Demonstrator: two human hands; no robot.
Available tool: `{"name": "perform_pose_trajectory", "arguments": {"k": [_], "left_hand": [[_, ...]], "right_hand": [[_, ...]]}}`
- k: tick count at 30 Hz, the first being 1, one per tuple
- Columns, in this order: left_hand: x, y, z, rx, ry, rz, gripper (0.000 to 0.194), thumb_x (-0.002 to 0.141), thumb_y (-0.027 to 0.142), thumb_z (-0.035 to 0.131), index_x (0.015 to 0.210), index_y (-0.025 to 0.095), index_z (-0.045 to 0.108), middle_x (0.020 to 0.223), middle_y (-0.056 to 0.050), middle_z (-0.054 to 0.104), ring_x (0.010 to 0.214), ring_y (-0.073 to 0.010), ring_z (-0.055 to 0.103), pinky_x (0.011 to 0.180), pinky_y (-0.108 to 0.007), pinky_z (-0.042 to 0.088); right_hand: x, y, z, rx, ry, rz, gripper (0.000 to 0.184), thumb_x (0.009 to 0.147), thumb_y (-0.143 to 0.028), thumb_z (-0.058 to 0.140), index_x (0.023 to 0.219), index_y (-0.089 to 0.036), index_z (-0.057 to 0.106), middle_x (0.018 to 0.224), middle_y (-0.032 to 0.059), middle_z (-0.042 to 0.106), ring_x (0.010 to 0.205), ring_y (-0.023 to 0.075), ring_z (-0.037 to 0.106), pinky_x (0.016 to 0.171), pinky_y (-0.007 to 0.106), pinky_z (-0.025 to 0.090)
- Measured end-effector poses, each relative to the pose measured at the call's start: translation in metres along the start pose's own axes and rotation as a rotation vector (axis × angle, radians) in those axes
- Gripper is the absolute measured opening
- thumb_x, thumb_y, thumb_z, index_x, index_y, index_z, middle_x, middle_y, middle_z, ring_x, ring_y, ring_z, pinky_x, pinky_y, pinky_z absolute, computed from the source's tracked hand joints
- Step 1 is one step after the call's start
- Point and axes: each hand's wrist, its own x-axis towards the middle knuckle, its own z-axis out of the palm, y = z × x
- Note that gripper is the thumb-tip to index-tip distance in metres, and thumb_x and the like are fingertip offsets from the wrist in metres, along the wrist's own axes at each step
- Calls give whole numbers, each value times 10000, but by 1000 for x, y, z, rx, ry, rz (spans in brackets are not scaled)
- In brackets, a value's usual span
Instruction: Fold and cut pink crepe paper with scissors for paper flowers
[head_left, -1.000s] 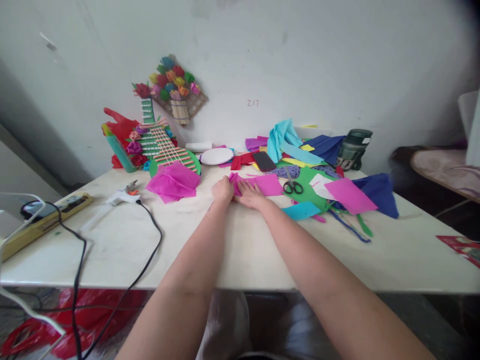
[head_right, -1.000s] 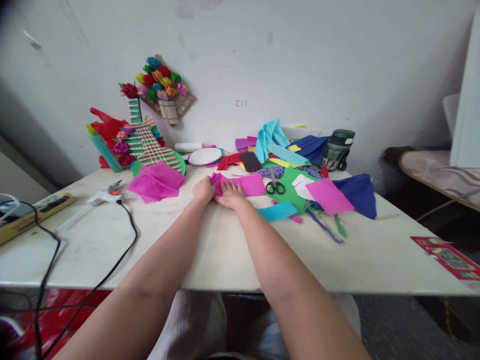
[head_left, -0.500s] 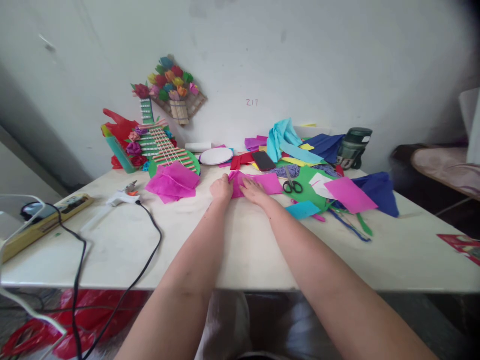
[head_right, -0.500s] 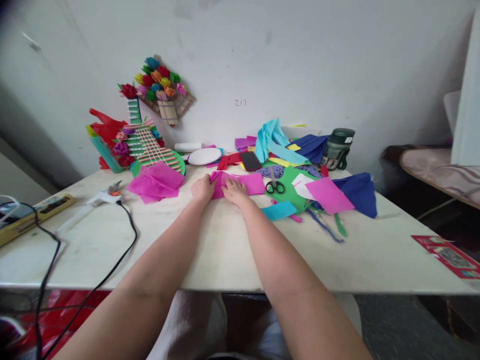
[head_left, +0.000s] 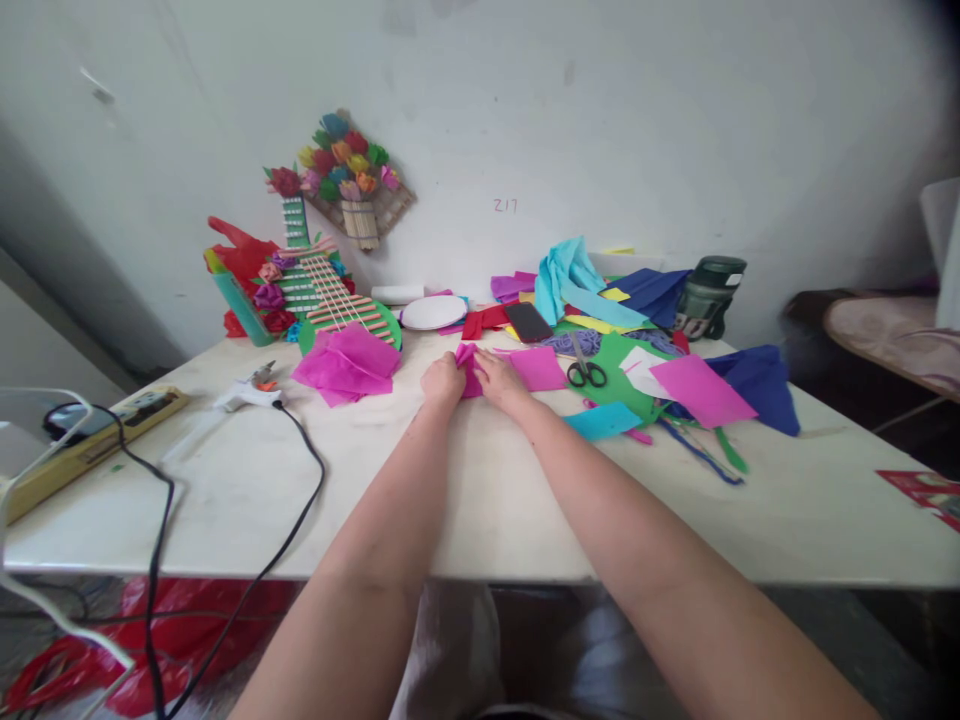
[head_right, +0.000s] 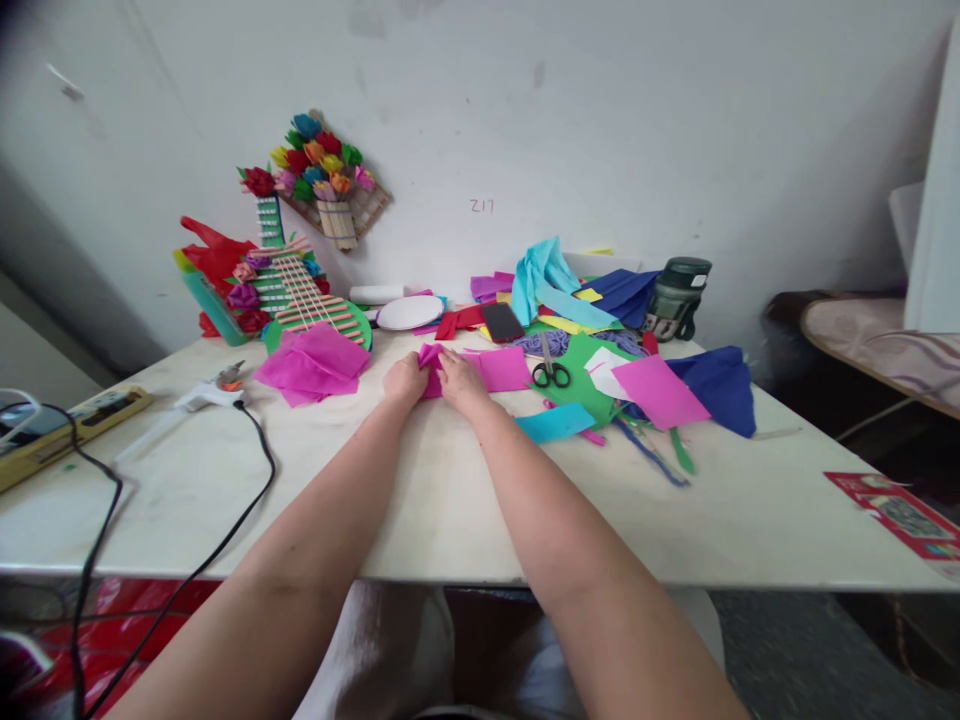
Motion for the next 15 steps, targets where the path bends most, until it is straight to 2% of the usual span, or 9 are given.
{"name": "perform_pose_trajectory", "arguments": {"k": [6, 12, 15], "left_hand": [[4, -1, 2, -11, -4, 9, 302, 800, 327, 454, 1046, 196, 572, 1048, -135, 641, 988, -247, 597, 793, -333, 442], [3, 0, 3, -24, 7, -10, 296, 787, 291, 461, 1034, 187, 585, 1046, -143, 641, 982, -255, 600, 785, -339, 445], [3, 0, 4, -17, 17, -14, 299, 798, 302, 452, 1035, 181, 591, 1053, -148, 638, 991, -254, 597, 792, -337, 443]], "right_hand": [[-1, -3, 8, -9, -4, 38, 514, 875, -223, 307, 1359, -63, 366, 1438, 112, 330, 1318, 148, 289, 1081, 262, 200], [-6, -10, 4, 10, -6, 27, 449, 892, -220, 266, 1274, -163, 496, 1372, 51, 444, 1251, 137, 394, 1043, 251, 268], [-8, -13, 1, 27, -30, 42, 428, 889, -200, 276, 1237, -170, 525, 1334, 48, 488, 1205, 151, 445, 1004, 246, 317]]}}
